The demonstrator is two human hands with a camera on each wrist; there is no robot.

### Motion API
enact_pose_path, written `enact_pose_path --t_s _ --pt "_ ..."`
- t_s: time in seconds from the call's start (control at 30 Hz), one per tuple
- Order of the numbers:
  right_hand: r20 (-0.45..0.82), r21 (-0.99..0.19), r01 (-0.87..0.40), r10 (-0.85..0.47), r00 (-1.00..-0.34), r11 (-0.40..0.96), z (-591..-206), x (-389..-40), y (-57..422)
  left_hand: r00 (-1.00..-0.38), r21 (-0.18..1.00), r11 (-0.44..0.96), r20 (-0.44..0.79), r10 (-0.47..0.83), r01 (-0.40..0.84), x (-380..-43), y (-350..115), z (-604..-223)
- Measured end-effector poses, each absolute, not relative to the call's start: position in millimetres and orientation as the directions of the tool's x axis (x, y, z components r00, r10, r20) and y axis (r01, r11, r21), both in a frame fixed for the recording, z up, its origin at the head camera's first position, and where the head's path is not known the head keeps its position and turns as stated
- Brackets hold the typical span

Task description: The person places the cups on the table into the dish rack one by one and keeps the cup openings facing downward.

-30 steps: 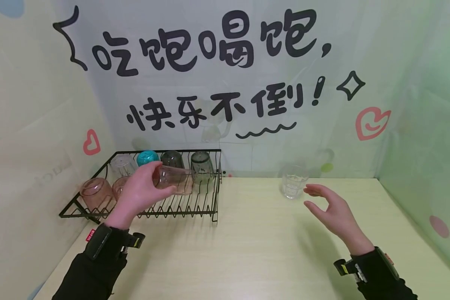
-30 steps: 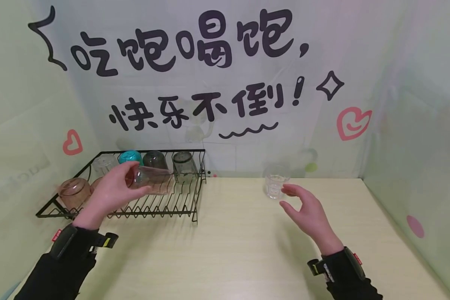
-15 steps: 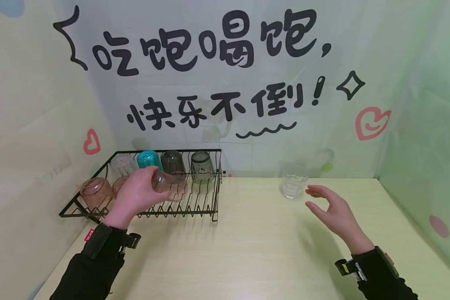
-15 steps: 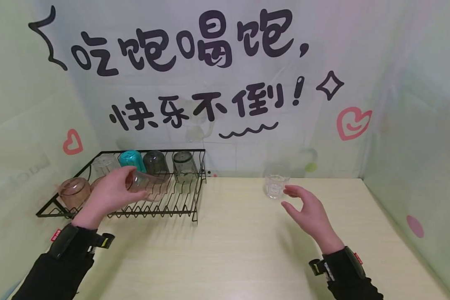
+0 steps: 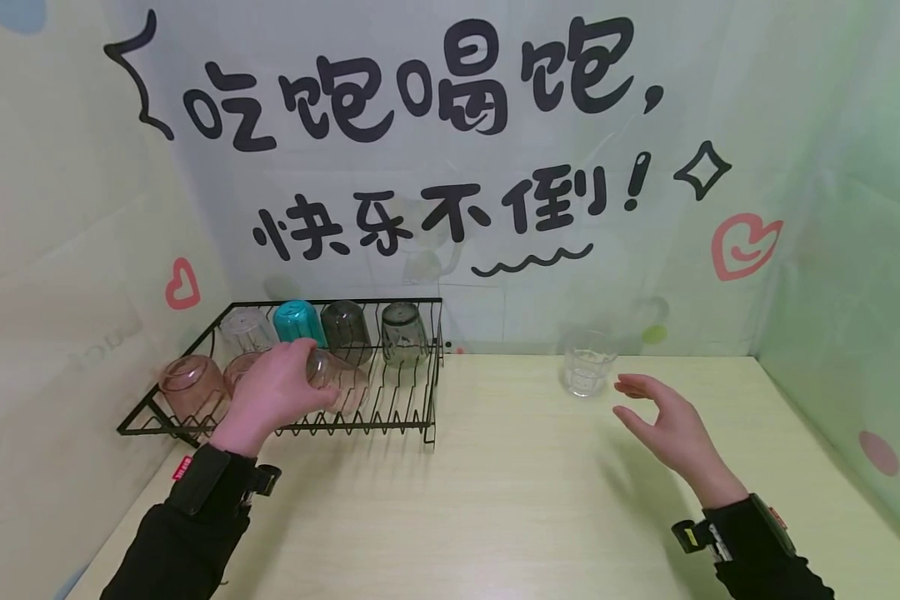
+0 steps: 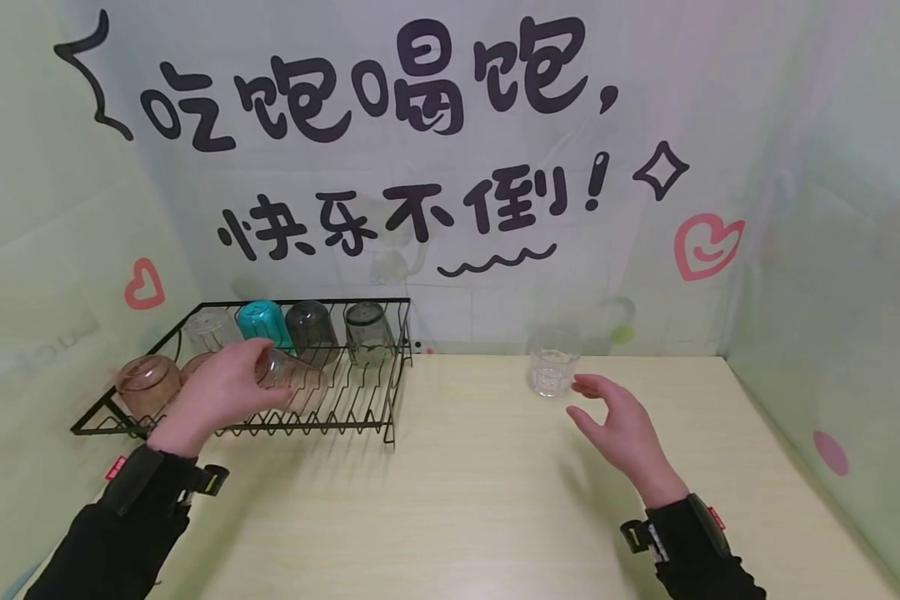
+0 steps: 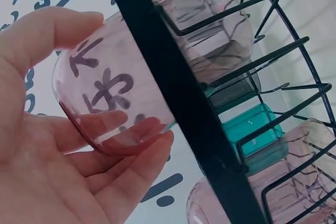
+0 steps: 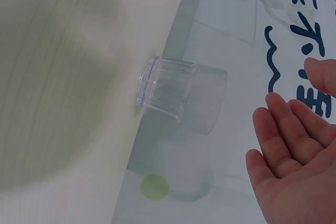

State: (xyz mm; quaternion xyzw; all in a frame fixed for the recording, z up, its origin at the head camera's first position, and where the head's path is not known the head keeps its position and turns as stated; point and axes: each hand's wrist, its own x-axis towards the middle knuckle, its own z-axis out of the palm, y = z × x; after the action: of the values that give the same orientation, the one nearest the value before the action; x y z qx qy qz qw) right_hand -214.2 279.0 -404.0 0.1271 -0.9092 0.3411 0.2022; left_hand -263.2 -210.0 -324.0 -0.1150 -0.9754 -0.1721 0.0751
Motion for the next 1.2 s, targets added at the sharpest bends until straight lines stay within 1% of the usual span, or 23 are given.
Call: enact_pose_path --t_s 0.47,0.7,0.93,1.2 --pt "0.46 -0.536 -0.367 -0.101 -0.882 0.76 -408.3 -216.1 280.4 -0.97 0.307 0.92 0.093 0.225 0.243 -271.8 -210.5 -320.4" --pt "0.47 -0.533 -0.381 -0.11 -0.876 0.756 -411.3 -216.9 278.2 -0.975 0.303 0.927 0.06 0.212 0.22 -275.3 -207.3 -321.1" --pt "0.468 -0.526 -0.38 -0.113 -0.876 0.761 -414.8 -218.3 278.0 -0.979 0.274 0.94 0.043 0.201 0.205 -278.3 -205.8 -322.6" --pt "0.485 -0.496 -0.396 -0.131 -0.864 0.773 -412.8 -223.1 278.7 -0.984 0.276 0.945 0.005 0.18 0.174 -280.9 -205.5 -321.8"
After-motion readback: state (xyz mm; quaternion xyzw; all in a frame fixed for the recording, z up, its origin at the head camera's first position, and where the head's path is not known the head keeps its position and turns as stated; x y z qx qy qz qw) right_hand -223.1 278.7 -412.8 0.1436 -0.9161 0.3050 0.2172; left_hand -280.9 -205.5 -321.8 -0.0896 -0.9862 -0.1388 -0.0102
